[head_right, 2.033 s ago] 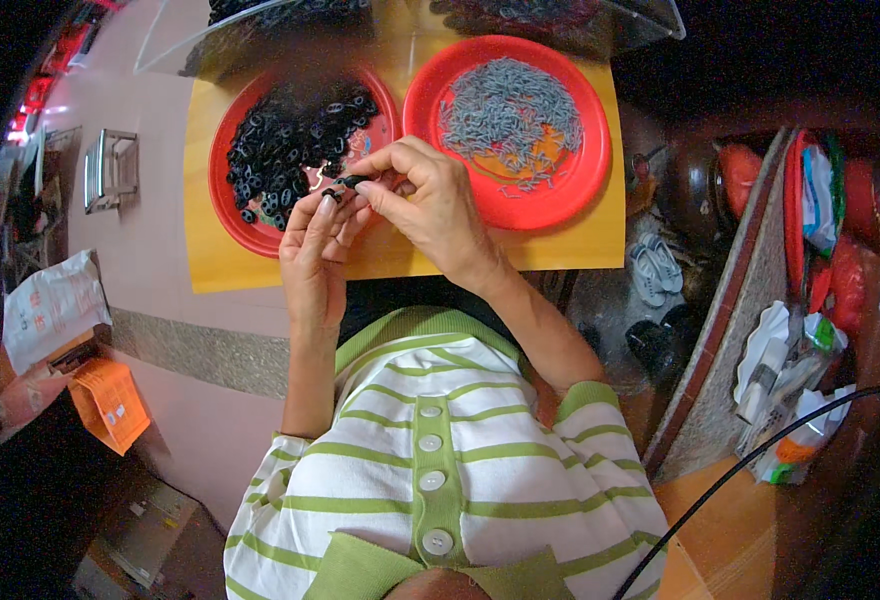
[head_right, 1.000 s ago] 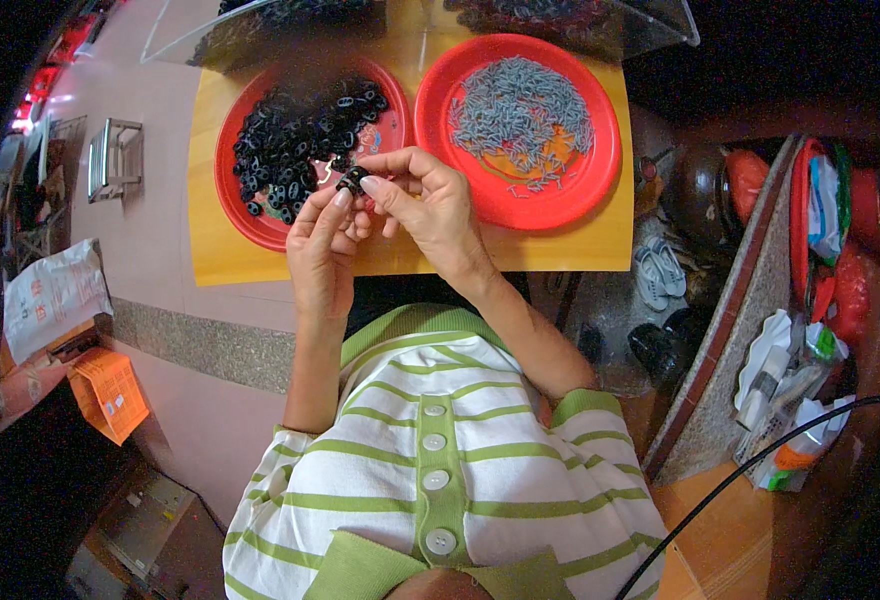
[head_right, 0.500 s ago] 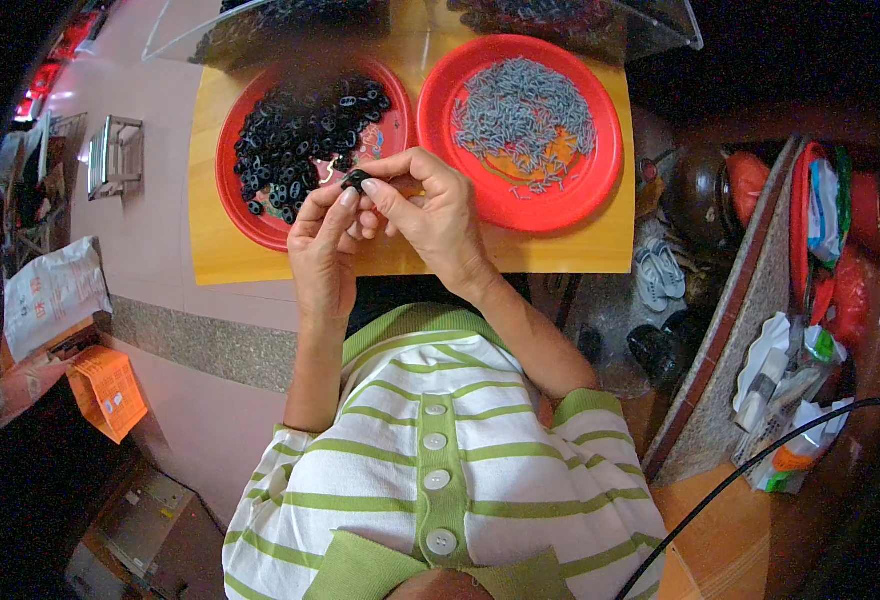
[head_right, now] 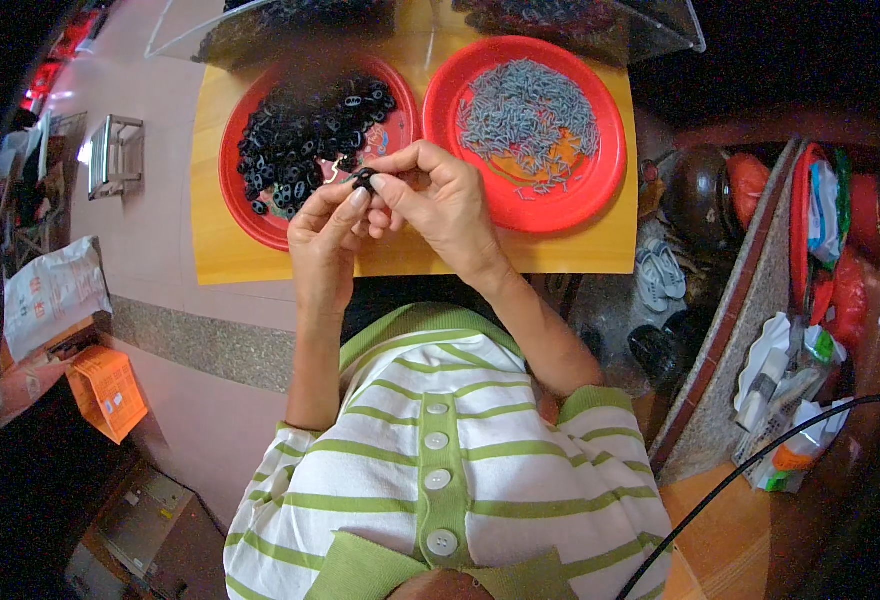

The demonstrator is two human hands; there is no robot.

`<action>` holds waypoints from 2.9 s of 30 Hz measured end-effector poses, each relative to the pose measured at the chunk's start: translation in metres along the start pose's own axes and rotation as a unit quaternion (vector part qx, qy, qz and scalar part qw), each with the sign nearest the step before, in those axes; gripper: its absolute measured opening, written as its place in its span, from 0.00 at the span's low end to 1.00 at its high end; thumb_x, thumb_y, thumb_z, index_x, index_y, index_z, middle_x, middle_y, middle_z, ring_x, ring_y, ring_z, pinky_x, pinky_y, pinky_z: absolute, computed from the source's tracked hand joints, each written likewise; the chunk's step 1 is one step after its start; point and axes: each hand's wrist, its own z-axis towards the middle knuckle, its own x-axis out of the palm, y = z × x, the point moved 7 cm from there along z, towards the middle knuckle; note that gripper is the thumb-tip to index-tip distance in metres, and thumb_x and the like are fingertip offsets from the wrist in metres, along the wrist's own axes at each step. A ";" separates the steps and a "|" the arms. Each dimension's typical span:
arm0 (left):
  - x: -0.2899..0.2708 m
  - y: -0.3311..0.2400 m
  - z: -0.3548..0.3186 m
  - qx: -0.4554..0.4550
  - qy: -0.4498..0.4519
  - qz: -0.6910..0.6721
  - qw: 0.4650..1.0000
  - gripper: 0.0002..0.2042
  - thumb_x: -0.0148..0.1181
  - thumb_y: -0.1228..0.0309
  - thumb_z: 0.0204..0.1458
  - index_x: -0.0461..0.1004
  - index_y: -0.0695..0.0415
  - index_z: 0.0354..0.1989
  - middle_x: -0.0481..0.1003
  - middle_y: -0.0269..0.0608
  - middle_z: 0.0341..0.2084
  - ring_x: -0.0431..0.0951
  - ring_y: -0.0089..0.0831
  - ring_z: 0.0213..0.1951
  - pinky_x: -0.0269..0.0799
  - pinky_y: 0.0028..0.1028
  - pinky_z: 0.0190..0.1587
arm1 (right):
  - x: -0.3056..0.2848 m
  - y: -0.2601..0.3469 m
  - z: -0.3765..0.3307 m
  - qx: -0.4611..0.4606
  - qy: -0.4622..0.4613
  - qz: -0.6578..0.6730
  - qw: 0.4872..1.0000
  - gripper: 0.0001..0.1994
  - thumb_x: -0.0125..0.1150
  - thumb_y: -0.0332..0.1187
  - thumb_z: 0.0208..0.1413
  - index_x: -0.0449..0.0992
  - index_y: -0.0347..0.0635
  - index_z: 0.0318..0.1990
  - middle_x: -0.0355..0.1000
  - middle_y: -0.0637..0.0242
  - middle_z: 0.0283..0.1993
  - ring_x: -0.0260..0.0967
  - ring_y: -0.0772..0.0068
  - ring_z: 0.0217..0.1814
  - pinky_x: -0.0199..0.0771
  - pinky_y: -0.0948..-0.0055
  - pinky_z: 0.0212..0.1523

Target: The person sits at a table and repeatedly picks up small black plastic components and metal pins from two separate red trays. They insert the pins into the plastic components by hand and place the assembled units back into the tray. The process is repetitive and involves handling small parts one at a time.

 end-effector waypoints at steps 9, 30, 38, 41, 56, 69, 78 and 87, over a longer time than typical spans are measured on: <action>0.001 -0.001 0.001 -0.014 0.012 0.008 1.000 0.05 0.56 0.76 0.54 0.74 0.65 0.36 0.77 0.42 0.26 0.76 0.23 0.26 0.72 0.20 0.31 | 0.002 0.008 -0.002 -0.022 -0.006 -0.018 1.000 0.05 0.54 0.21 0.56 0.72 0.32 0.40 0.73 0.66 0.31 0.69 0.84 0.28 0.72 0.84 0.28; -0.001 0.003 0.000 -0.016 -0.085 -0.095 0.992 0.06 0.56 0.72 0.55 0.74 0.61 0.35 0.75 0.36 0.27 0.74 0.20 0.29 0.71 0.21 0.36 | 0.017 0.040 -0.005 -0.184 -0.021 -0.328 0.926 0.14 0.65 0.23 0.43 0.73 0.37 0.41 0.67 0.65 0.33 0.70 0.77 0.30 0.71 0.77 0.27; -0.002 0.009 0.002 -0.008 -0.033 -0.111 0.993 0.05 0.54 0.73 0.56 0.73 0.61 0.32 0.74 0.35 0.26 0.75 0.21 0.29 0.71 0.20 0.34 | 0.014 0.043 -0.002 -0.224 0.017 -0.367 0.903 0.14 0.66 0.26 0.43 0.74 0.36 0.39 0.68 0.62 0.31 0.70 0.72 0.27 0.71 0.75 0.26; 0.000 0.005 0.002 -0.007 0.000 -0.085 0.996 0.05 0.54 0.73 0.56 0.73 0.62 0.32 0.75 0.37 0.25 0.75 0.22 0.28 0.71 0.20 0.33 | 0.013 0.043 -0.001 -0.202 0.029 -0.358 0.911 0.12 0.66 0.26 0.44 0.74 0.36 0.39 0.68 0.63 0.31 0.71 0.73 0.27 0.71 0.76 0.26; 0.006 -0.003 -0.005 0.062 -0.039 0.030 0.997 0.05 0.55 0.74 0.55 0.74 0.64 0.35 0.77 0.40 0.27 0.76 0.22 0.28 0.73 0.21 0.34 | 0.004 0.031 -0.003 -0.101 -0.025 -0.171 0.980 0.06 0.57 0.24 0.54 0.75 0.32 0.38 0.69 0.66 0.32 0.70 0.81 0.29 0.72 0.82 0.28; -0.003 0.012 -0.006 0.017 -0.073 -0.045 0.996 0.06 0.57 0.73 0.55 0.74 0.62 0.37 0.76 0.35 0.27 0.73 0.18 0.29 0.68 0.17 0.32 | 0.006 0.019 -0.005 -0.114 -0.015 -0.187 0.976 0.09 0.59 0.22 0.52 0.73 0.33 0.41 0.68 0.66 0.33 0.69 0.82 0.28 0.70 0.81 0.28; -0.001 0.017 -0.002 -0.031 -0.043 -0.116 0.992 0.04 0.55 0.75 0.55 0.75 0.60 0.36 0.74 0.32 0.28 0.72 0.18 0.30 0.68 0.18 0.35 | 0.009 0.039 -0.009 -0.166 -0.011 -0.342 0.925 0.13 0.65 0.25 0.45 0.73 0.34 0.40 0.67 0.65 0.32 0.68 0.78 0.28 0.71 0.78 0.28; 0.010 0.001 -0.002 0.068 -0.049 0.048 0.995 0.09 0.54 0.75 0.56 0.74 0.63 0.43 0.72 0.36 0.38 0.71 0.19 0.39 0.68 0.22 0.44 | -0.006 0.036 -0.006 -0.096 0.015 -0.262 0.960 0.12 0.66 0.22 0.44 0.75 0.35 0.39 0.69 0.71 0.33 0.65 0.85 0.30 0.67 0.83 0.30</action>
